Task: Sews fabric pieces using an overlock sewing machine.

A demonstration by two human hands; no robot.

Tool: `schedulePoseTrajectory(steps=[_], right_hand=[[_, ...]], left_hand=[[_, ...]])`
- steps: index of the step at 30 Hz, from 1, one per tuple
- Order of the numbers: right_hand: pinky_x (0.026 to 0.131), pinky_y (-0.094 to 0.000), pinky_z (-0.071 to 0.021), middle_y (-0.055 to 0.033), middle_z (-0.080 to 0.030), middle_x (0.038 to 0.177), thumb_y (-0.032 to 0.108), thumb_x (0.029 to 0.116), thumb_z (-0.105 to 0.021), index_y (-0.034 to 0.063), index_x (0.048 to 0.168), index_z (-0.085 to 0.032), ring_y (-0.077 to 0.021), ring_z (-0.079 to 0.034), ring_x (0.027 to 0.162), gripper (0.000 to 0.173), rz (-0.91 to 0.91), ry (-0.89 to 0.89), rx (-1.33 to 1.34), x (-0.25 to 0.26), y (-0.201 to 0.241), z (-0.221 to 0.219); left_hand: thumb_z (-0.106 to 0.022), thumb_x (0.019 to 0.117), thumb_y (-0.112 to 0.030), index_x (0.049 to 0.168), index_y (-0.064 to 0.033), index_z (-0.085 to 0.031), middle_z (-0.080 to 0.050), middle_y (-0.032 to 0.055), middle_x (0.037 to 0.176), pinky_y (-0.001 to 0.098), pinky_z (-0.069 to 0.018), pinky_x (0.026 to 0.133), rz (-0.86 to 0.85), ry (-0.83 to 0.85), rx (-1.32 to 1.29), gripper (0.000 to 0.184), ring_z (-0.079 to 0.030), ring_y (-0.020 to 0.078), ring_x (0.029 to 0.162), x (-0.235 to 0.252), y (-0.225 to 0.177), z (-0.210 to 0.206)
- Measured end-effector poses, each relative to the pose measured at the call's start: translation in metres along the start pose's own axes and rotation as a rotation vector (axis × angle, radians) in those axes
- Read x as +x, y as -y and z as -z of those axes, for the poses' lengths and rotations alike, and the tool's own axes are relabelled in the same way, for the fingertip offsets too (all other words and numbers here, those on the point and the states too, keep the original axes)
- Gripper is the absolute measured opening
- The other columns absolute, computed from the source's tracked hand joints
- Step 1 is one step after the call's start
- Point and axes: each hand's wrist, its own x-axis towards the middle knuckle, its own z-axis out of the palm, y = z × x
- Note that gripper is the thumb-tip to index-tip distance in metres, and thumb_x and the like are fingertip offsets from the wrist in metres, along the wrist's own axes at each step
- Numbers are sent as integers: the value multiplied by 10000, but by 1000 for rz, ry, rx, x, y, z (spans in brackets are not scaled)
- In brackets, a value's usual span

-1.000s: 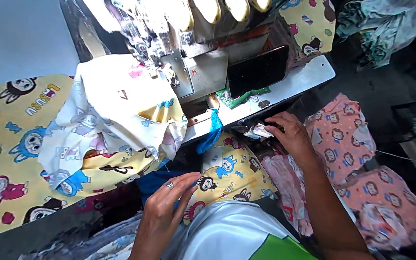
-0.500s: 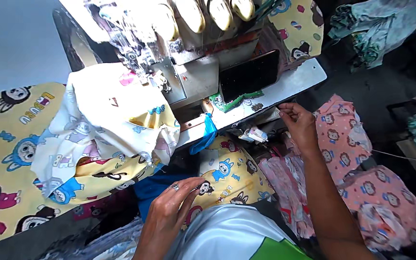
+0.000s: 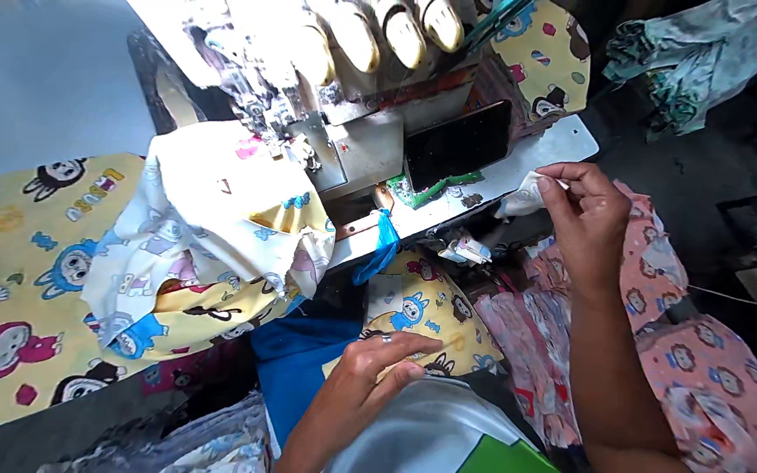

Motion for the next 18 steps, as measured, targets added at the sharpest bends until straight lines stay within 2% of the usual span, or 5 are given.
schedulePoseTrajectory(steps=[4, 7, 9, 13, 18], right_hand=[[885, -233, -576, 7, -701, 1109, 161, 1047, -582, 59, 1141, -680, -40, -674, 996, 170, 233, 171, 151, -3, 61, -12], [922, -274, -602, 22, -731, 1099, 191, 1057, -569, 136, 1125, -687, -83, -700, 1053, 148, 310, 418, 416, -24, 96, -29], [925, -245, -590, -18, -737, 1074, 169, 1071, -541, 102, 1115, -687, -83, -701, 1057, 166, 384, 513, 517, -40, 111, -43], [897, -222, -593, -66, -754, 1038, 109, 1061, -553, 46, 1068, -684, -103, -722, 1021, 145, 506, 511, 526, -55, 118, -74], [892, -212, -595, -53, -756, 1034, 114, 1060, -557, 43, 1069, -696, -83, -721, 1008, 156, 439, 527, 611, -60, 120, -99]], left_hand=[[-141, 1053, -645, 1351, 7, -641, -641, 136, 1387, 388, -503, 1095, 49, 115, -366, 874, -605, 207, 1298, 17, -12, -4], [-259, 948, -790, 1393, -5, -597, -597, 87, 1452, 396, -444, 1142, 205, 18, -721, 963, -542, 194, 1368, 24, -21, -3], [-436, 995, -664, 1254, -56, -639, -709, -34, 1200, 298, -533, 1026, 356, -221, -825, 692, -660, 74, 1151, 27, -35, 4], [-354, 1106, -154, 1216, 23, -634, -753, 100, 1087, 303, -594, 909, 429, -536, -759, 349, -733, 154, 996, 29, -37, 31], [-395, 1112, -168, 1146, -42, -676, -752, 60, 1046, 290, -604, 861, 390, -782, -509, 309, -731, 134, 936, 23, -41, 59]])
